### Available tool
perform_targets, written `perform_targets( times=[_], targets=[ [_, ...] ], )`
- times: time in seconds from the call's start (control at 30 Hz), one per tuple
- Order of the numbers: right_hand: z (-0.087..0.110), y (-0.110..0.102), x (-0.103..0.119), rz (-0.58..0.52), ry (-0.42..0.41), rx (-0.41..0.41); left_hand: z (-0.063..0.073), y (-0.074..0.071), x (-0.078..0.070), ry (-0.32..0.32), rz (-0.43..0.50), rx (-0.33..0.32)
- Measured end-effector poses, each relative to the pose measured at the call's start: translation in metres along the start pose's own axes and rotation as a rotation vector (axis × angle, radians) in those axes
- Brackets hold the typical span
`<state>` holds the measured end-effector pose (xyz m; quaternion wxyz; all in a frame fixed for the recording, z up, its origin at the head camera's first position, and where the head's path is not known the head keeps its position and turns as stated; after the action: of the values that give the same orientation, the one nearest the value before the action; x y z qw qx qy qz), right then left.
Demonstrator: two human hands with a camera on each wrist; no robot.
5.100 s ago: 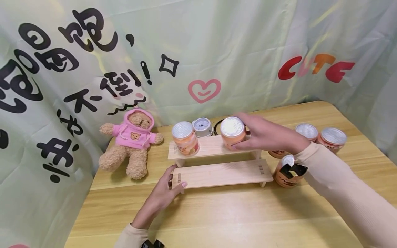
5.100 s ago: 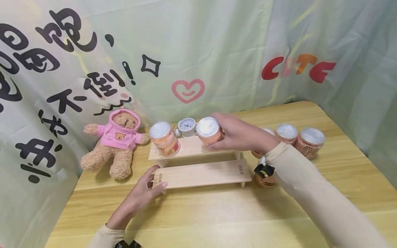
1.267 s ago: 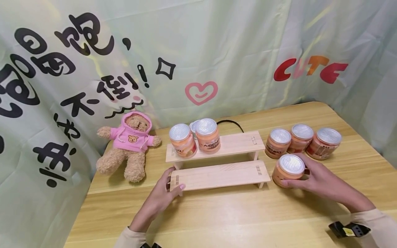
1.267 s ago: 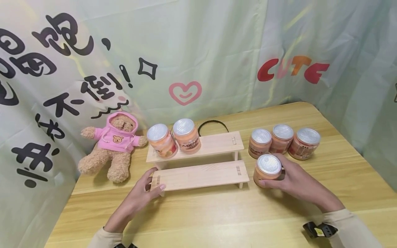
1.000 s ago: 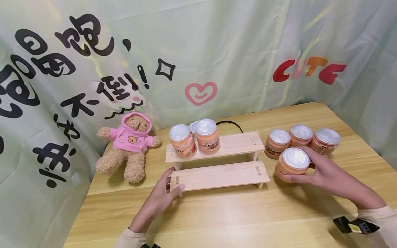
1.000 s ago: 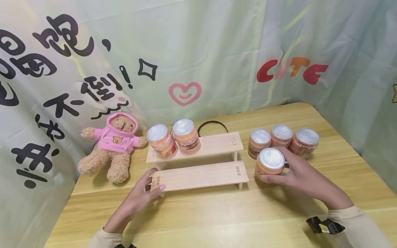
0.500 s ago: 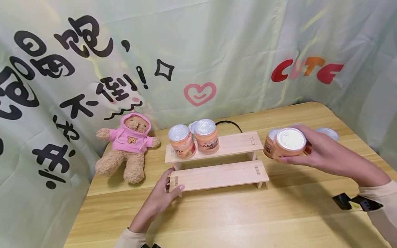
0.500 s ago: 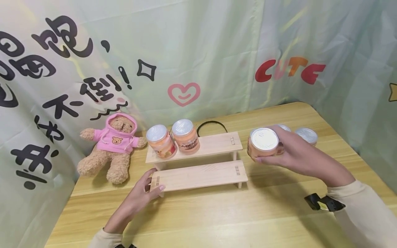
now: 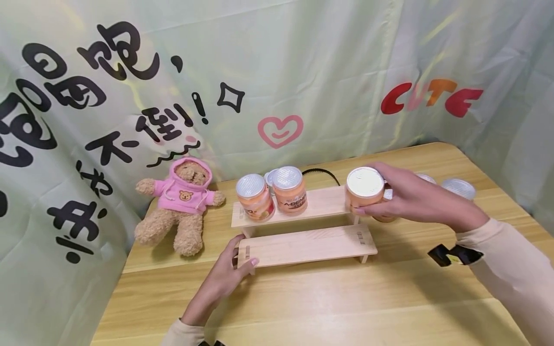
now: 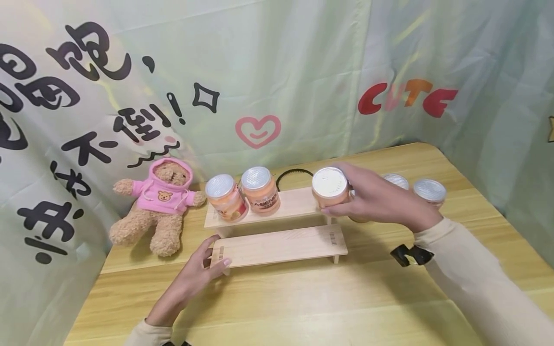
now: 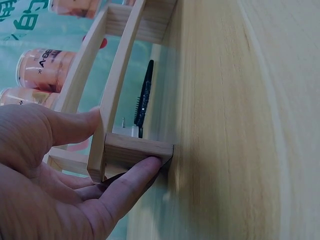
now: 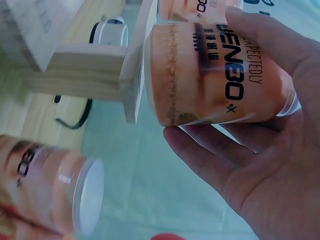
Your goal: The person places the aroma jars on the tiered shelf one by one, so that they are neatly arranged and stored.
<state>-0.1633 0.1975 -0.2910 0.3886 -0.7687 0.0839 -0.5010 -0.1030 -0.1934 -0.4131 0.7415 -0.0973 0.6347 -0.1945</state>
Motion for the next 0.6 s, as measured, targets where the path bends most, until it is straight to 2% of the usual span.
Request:
perform_targets(
  times=[0.27,0.6],
  targets=[
    [-0.027,0.014,0.0,0.01,-0.051,0.044,0.0,0.0,0.001,0.01,-0.006,0.003],
    [-0.047,0.027,0.001,-0.081,-0.023,0.062,0.0,0.0,0.0,0.006,-0.001,0.002]
  ],
)
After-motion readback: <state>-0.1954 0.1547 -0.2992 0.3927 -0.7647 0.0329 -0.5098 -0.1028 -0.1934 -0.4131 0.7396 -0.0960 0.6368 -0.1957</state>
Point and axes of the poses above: each hand's wrist, its own z-axis away from the middle knuckle, its own y-axis out of the palm, x = y × z, the point moved 2 cm from there along -z, towards the middle knuckle
